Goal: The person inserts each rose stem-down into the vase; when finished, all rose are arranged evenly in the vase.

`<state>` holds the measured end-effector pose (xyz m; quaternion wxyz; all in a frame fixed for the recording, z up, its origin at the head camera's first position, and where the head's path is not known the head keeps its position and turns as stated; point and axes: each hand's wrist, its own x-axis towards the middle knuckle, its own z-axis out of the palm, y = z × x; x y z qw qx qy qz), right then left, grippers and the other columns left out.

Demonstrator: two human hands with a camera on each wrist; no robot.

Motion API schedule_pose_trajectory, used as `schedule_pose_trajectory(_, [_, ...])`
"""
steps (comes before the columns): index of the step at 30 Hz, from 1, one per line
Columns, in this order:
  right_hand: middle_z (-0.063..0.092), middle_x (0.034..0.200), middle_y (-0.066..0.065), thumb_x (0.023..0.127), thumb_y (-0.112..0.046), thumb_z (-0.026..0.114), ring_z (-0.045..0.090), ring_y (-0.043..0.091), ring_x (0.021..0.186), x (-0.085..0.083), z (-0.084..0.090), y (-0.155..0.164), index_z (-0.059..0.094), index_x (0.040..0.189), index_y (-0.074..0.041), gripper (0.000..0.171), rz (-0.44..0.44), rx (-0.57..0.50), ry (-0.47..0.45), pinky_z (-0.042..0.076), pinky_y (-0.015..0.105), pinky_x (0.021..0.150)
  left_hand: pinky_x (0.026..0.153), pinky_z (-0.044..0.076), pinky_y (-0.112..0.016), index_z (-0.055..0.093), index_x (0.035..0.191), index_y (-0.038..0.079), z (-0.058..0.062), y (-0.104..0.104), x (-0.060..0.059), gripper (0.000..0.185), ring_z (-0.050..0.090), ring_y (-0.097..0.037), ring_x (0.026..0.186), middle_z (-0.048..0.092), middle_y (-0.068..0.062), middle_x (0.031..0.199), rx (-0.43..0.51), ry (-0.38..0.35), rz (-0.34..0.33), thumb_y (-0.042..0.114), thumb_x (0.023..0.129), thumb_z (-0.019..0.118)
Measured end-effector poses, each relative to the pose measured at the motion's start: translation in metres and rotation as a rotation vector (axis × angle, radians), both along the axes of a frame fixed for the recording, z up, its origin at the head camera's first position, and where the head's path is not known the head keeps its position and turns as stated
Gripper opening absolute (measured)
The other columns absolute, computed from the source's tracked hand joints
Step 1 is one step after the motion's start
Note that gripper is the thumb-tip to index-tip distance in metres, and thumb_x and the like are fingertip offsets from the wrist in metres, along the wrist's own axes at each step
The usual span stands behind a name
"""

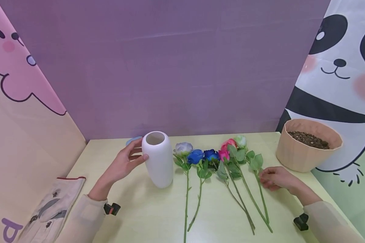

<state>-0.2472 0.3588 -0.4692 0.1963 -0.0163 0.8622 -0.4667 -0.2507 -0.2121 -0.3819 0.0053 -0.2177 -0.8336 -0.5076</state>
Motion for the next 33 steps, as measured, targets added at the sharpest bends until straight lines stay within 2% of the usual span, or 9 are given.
schedule_pose_trajectory(14, [0.068,0.086,0.003,0.103,-0.022,0.053,0.065,0.012,0.078,0.0,-0.001,-0.004,0.063,0.114,0.007,0.033,-0.001,0.05,0.005,0.058,0.031,0.065,0.102,0.054,-0.047,0.036,0.153,0.02,0.003,0.0,0.001,0.068,0.057,-0.036,0.129,0.05,-0.01,0.146,-0.009,-0.015,0.014,0.032,0.094,0.07])
schedule_pose_trajectory(21, [0.07,0.084,0.002,0.102,-0.024,0.056,0.067,0.013,0.077,-0.002,-0.003,-0.006,0.065,0.111,0.006,0.033,-0.05,0.094,0.018,0.057,0.03,0.062,0.104,0.053,-0.048,0.038,0.152,0.02,0.002,0.0,0.0,0.067,0.057,-0.034,0.13,0.05,-0.009,0.146,-0.003,-0.008,0.008,0.031,0.094,0.07])
schedule_pose_trajectory(28, [0.07,0.077,-0.001,0.101,-0.022,0.057,0.067,0.012,0.071,-0.008,-0.009,-0.007,0.068,0.102,0.002,0.027,-0.078,0.146,0.047,0.052,0.028,0.054,0.102,0.055,-0.047,0.037,0.153,0.021,0.0,-0.001,-0.001,0.068,0.057,-0.036,0.129,0.049,-0.009,0.147,-0.016,-0.013,0.015,0.032,0.095,0.07])
schedule_pose_trajectory(33, [0.068,0.074,0.0,0.1,-0.021,0.058,0.064,0.013,0.067,-0.01,-0.011,-0.008,0.068,0.097,0.001,0.024,-0.083,0.146,0.05,0.047,0.027,0.05,0.102,0.055,-0.046,0.037,0.152,0.021,0.0,-0.001,0.0,0.067,0.057,-0.035,0.129,0.05,-0.009,0.146,-0.011,-0.011,0.011,0.032,0.095,0.07])
